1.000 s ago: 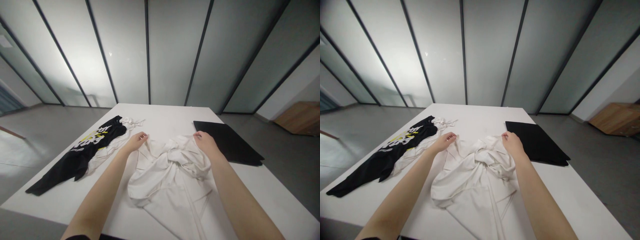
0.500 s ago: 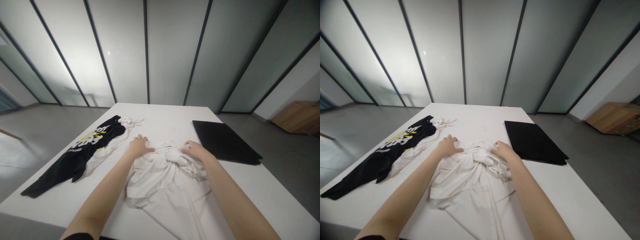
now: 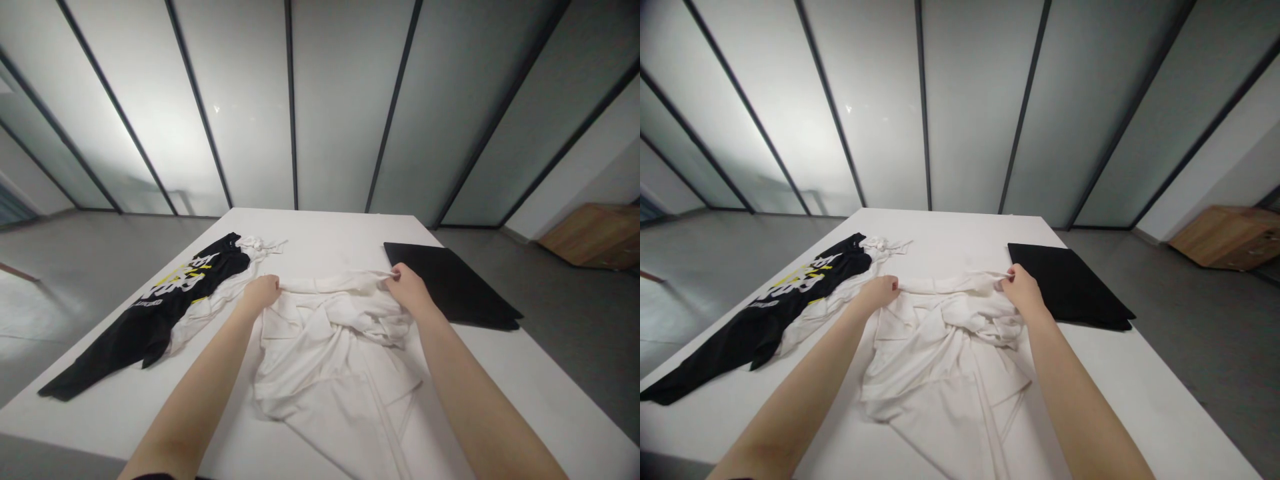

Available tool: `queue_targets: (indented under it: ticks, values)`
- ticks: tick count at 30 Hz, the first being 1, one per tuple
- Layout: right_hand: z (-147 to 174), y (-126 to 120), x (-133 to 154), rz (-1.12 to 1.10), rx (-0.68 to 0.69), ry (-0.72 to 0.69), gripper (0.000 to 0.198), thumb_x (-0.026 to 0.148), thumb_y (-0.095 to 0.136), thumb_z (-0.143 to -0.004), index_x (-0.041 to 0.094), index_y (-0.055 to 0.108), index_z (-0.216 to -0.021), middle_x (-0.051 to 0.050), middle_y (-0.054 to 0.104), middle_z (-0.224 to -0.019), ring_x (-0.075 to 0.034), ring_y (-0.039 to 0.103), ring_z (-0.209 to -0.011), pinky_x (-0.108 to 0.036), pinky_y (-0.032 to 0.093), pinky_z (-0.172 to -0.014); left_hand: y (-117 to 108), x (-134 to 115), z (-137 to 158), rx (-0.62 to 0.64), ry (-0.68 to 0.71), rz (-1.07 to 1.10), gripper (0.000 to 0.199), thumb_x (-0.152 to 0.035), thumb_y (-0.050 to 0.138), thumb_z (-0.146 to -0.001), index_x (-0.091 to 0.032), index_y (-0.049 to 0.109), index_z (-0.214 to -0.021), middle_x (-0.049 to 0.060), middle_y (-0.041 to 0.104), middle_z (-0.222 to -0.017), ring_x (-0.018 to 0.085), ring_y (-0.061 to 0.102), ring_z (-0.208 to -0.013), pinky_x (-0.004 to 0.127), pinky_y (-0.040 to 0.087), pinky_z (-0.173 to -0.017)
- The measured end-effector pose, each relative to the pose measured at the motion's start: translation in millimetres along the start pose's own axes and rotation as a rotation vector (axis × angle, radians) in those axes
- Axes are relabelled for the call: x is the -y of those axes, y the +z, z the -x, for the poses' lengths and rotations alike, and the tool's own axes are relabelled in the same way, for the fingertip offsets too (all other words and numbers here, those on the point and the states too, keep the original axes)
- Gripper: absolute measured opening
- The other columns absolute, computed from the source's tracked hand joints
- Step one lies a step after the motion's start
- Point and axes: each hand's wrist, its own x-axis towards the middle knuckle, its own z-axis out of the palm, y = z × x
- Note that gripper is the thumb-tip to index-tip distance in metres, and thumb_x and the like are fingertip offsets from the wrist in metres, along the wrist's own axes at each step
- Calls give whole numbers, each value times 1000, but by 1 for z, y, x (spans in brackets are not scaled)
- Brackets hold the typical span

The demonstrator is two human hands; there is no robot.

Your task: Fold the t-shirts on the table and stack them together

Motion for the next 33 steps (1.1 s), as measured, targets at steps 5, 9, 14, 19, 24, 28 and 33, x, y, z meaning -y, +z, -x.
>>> queue_targets:
  ticks: [5,9,14,19,24,28,33]
  values:
    - [1,-9,4,-130,-140,-7,14,16,56,-73,26,48,-78,1,58,-71,-21,52,-70,-30,35,-67,-19,4,-2,-138,-49,80,20,-25,51,-99,-22,68,-108,13,77,-113,29,72,-110,36,53,-89]
    - [-3,-17,-2,-228,-263,28,8,26,54,-79,26,46,-80,1,56,-74,-20,51,-73,-30,35,-67,-44,33,-2,-429,-193,170,24,-27,46,-102,-22,64,-118,14,74,-117,31,70,-112,38,52,-90]
    - [-10,-18,-16,-275,-275,65,14,35,57,-79,26,49,-85,0,62,-79,-21,54,-77,-30,38,-69,-51,79,2,-508,-392,131,31,-24,44,-99,-21,64,-123,20,71,-121,39,67,-114,48,51,-91]
    - [-12,-7,-18,-194,-46,100,12,32,61,-77,25,55,-85,-3,65,-76,-23,58,-73,-31,42,-66,-44,80,1,-424,-348,-37,39,-26,60,-90,-18,67,-128,25,69,-129,46,60,-128,57,48,-101]
    - [-1,7,-9,-303,194,332,55,31,66,-74,22,59,-128,-5,66,-70,-24,59,-57,-36,47,-55,-27,35,0,212,6,267,75,-28,68,-86,-26,43,-156,7,78,-94,26,76,-84,35,60,-76]
    - [7,13,-5,-631,276,412,73,36,64,-75,26,49,-146,0,63,-64,-22,57,-49,-35,49,-50,-2,15,0,471,38,396,93,-28,74,-79,-24,32,-161,0,73,-71,20,70,-58,28,56,-55]
    - [4,12,-2,-848,248,362,42,34,58,-77,27,60,-118,-3,70,-76,-23,65,-62,-31,51,-54,2,15,1,370,44,360,76,-29,73,-78,-24,51,-150,-2,68,-63,20,69,-57,27,54,-53]
